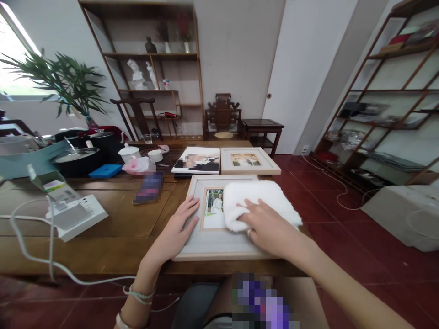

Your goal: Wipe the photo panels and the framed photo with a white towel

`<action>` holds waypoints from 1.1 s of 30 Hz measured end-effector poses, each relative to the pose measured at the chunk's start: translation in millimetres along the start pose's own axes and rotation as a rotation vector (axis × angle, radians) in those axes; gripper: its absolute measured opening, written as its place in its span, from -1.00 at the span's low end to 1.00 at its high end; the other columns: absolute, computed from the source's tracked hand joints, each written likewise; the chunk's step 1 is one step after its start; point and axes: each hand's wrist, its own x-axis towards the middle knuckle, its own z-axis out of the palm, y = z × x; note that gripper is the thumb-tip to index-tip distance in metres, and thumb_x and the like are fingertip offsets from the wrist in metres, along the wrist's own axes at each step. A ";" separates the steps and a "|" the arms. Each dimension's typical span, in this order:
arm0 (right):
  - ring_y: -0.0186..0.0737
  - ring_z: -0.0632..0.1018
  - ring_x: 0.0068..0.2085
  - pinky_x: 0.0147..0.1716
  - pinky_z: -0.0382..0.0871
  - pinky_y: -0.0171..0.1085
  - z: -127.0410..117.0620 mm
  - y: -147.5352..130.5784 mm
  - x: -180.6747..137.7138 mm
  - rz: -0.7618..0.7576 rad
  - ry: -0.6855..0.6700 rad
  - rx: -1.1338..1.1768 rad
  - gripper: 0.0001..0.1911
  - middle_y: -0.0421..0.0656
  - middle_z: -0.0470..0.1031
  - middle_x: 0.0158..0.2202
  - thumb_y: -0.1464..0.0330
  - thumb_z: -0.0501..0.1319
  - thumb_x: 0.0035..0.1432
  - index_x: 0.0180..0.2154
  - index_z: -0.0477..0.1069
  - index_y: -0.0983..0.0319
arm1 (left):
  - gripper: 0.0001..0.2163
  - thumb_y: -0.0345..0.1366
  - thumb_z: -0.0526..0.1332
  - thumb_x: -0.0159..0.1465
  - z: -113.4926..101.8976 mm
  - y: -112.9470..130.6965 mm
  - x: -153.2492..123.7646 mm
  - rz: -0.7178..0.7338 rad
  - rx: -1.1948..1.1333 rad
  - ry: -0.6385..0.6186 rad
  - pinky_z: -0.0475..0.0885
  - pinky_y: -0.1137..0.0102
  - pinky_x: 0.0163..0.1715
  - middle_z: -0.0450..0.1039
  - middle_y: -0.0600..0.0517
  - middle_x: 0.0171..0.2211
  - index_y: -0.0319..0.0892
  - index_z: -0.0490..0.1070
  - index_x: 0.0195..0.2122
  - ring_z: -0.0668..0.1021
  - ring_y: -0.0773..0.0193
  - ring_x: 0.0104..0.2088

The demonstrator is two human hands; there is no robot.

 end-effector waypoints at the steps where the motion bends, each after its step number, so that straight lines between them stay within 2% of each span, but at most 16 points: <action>1: -0.02 0.28 0.18 0.17 0.04 0.04 -4.2 -6.8 -10.6 0.005 -0.033 0.032 -0.56 0.03 0.30 0.14 0.57 0.04 -0.07 -0.13 0.46 0.22 | -0.63 -0.32 -0.01 0.31 0.0 0.2 0.0 0.004 -0.001 0.001 0.04 0.13 0.24 0.14 -0.10 0.24 -0.22 0.24 0.14 0.07 0.18 0.29; 5: -0.03 0.26 0.19 0.16 0.10 0.03 -11.9 -28.1 -40.5 -0.001 -0.078 0.133 -0.56 -0.04 0.29 0.16 0.56 0.04 -0.05 -0.14 0.45 0.16 | -0.63 -0.31 -0.01 0.31 -0.4 1.4 0.3 0.003 -0.004 0.000 0.04 0.12 0.24 0.14 -0.12 0.23 -0.23 0.25 0.13 0.08 0.17 0.28; 9: -0.02 0.16 0.24 0.18 0.06 0.08 -1.5 -31.9 -39.6 -0.012 -0.010 0.123 -0.54 -0.07 0.23 0.20 0.55 0.06 -0.05 -0.09 0.43 0.15 | -0.64 -0.31 0.00 0.30 0.5 0.5 0.7 0.030 -0.019 0.036 0.06 0.10 0.23 0.19 -0.10 0.21 -0.19 0.28 0.11 0.11 0.14 0.28; 13: -0.03 0.17 0.23 0.20 0.01 0.08 11.8 -17.3 -19.1 -0.030 0.106 0.058 -0.59 -0.04 0.22 0.20 0.53 0.09 -0.01 -0.10 0.44 0.20 | -0.63 -0.31 0.00 0.30 1.2 -0.5 0.5 0.016 -0.025 0.031 0.07 0.10 0.23 0.18 -0.12 0.21 -0.22 0.27 0.12 0.10 0.14 0.28; 18: -0.02 0.18 0.23 0.18 0.05 0.05 17.6 17.8 20.4 -0.017 0.199 -0.038 -0.59 0.02 0.25 0.18 0.52 0.06 0.05 -0.04 0.39 0.26 | -0.64 -0.33 0.00 0.29 0.7 -0.6 0.8 0.017 -0.026 0.024 0.05 0.09 0.23 0.17 -0.11 0.22 -0.21 0.28 0.11 0.10 0.15 0.28; 22: 0.00 0.16 0.24 0.15 0.08 0.06 17.8 42.9 53.8 0.016 0.243 -0.099 -0.61 0.05 0.27 0.16 0.52 0.03 0.06 -0.05 0.39 0.30 | -0.63 -0.32 0.00 0.29 0.4 -1.1 1.2 0.010 -0.025 0.008 0.04 0.11 0.24 0.15 -0.15 0.22 -0.25 0.27 0.12 0.08 0.15 0.28; 25: 0.02 0.18 0.23 0.14 0.07 0.08 16.9 44.5 63.7 0.000 0.236 -0.105 -0.60 0.03 0.29 0.15 0.54 0.03 0.03 -0.07 0.41 0.28 | -0.64 -0.32 0.01 0.29 0.7 -1.7 1.2 0.018 -0.028 0.019 0.05 0.09 0.23 0.17 -0.13 0.22 -0.21 0.27 0.11 0.09 0.14 0.28; 29: 0.04 0.22 0.20 0.15 0.04 0.09 12.9 24.9 47.8 -0.024 0.160 -0.056 -0.55 0.11 0.30 0.13 0.56 0.03 0.00 -0.05 0.40 0.31 | -0.63 -0.31 0.00 0.29 1.5 -2.5 0.8 0.013 -0.030 0.026 0.06 0.10 0.23 0.17 -0.13 0.22 -0.21 0.27 0.11 0.10 0.15 0.28; 33: -0.01 0.23 0.20 0.17 0.01 0.07 -0.9 -2.4 9.2 -0.040 0.057 0.044 -0.57 0.06 0.30 0.14 0.56 0.03 0.00 -0.08 0.42 0.25 | -0.65 -0.32 0.01 0.29 3.2 -3.8 0.9 0.029 -0.040 0.054 0.06 0.09 0.22 0.20 -0.10 0.21 -0.18 0.29 0.10 0.12 0.16 0.27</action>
